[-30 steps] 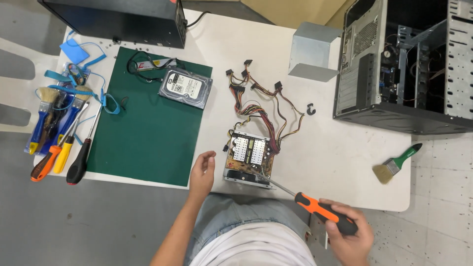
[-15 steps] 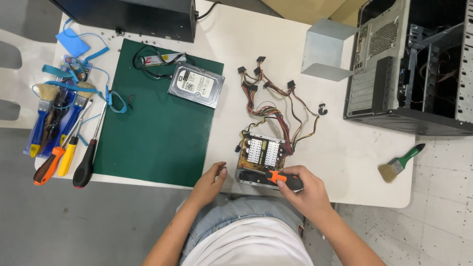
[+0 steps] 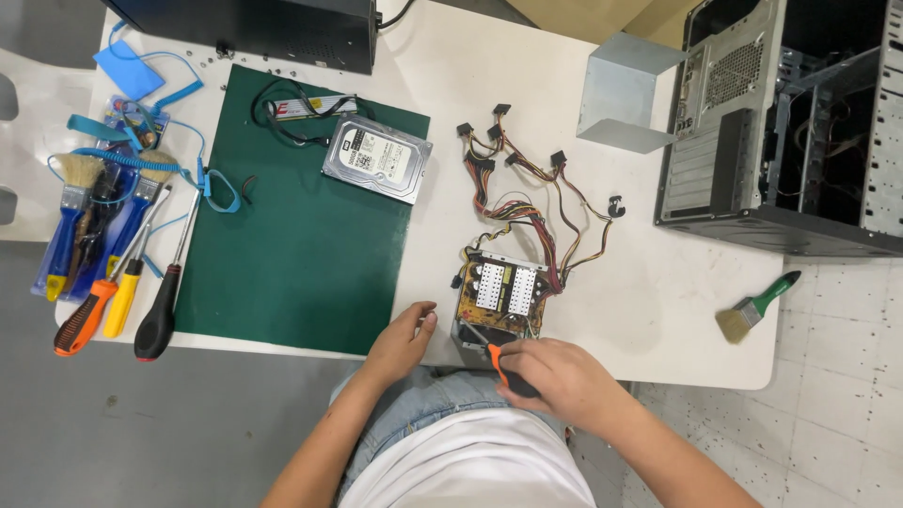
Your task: Disassembling a computer power supply unit by removing screws and opening the casing to access internal components.
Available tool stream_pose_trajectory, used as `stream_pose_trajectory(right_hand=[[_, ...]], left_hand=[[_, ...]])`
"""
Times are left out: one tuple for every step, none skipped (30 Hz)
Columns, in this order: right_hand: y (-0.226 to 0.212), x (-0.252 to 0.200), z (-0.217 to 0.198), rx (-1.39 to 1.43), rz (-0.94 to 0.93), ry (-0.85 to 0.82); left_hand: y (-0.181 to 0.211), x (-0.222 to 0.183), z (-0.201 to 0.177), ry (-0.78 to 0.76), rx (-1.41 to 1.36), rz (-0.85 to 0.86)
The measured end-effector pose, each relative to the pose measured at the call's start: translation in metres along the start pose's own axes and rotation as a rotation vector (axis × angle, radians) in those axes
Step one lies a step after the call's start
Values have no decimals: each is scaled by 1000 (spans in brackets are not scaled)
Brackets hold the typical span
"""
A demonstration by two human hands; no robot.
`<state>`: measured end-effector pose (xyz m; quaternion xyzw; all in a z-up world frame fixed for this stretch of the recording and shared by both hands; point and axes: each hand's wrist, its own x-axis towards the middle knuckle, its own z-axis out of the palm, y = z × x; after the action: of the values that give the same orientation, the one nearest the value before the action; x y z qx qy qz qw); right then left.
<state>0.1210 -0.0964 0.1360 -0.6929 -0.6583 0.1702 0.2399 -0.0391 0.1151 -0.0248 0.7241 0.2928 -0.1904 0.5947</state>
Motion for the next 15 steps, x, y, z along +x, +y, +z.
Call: stream_pose_trajectory(right_hand=[[0, 2, 0, -2, 2, 0], [-1, 3, 0, -30, 80, 8], [-1, 5, 0, -59, 156, 17], [0, 4, 2, -62, 156, 18], [0, 3, 4, -115, 310, 77], [0, 2, 7, -168, 464, 137], [-4, 5, 8, -170, 462, 137], [-7, 8, 9, -339, 496, 168], [-12, 11, 11, -507, 530, 199], [-13, 14, 13, -507, 531, 199], [-15, 16, 16, -673, 524, 211], [-17, 19, 18, -839, 514, 222], [-23, 24, 9, -840, 519, 226], [-29, 29, -1, -788, 574, 64], [-35, 34, -10, -732, 628, -97]], left_hand=[[1, 0, 1, -2, 0, 2], [2, 1, 1, -7, 15, 14], [4, 2, 1, -9, 31, 27], [6, 2, 3, -9, 30, 31], [8, 2, 5, 1, 50, 127], [9, 1, 7, 11, 69, 224], [22, -4, 5, 13, 68, 226], [34, -9, 2, 31, 135, 498], [46, -15, 0, 45, 206, 768], [55, -15, 1, 44, 206, 769], [63, -17, 2, 19, 248, 779], [72, -18, 3, -6, 290, 789], [78, -18, 3, -9, 294, 793], [84, -18, 2, 26, 243, 804], [90, -17, 2, 60, 192, 817]])
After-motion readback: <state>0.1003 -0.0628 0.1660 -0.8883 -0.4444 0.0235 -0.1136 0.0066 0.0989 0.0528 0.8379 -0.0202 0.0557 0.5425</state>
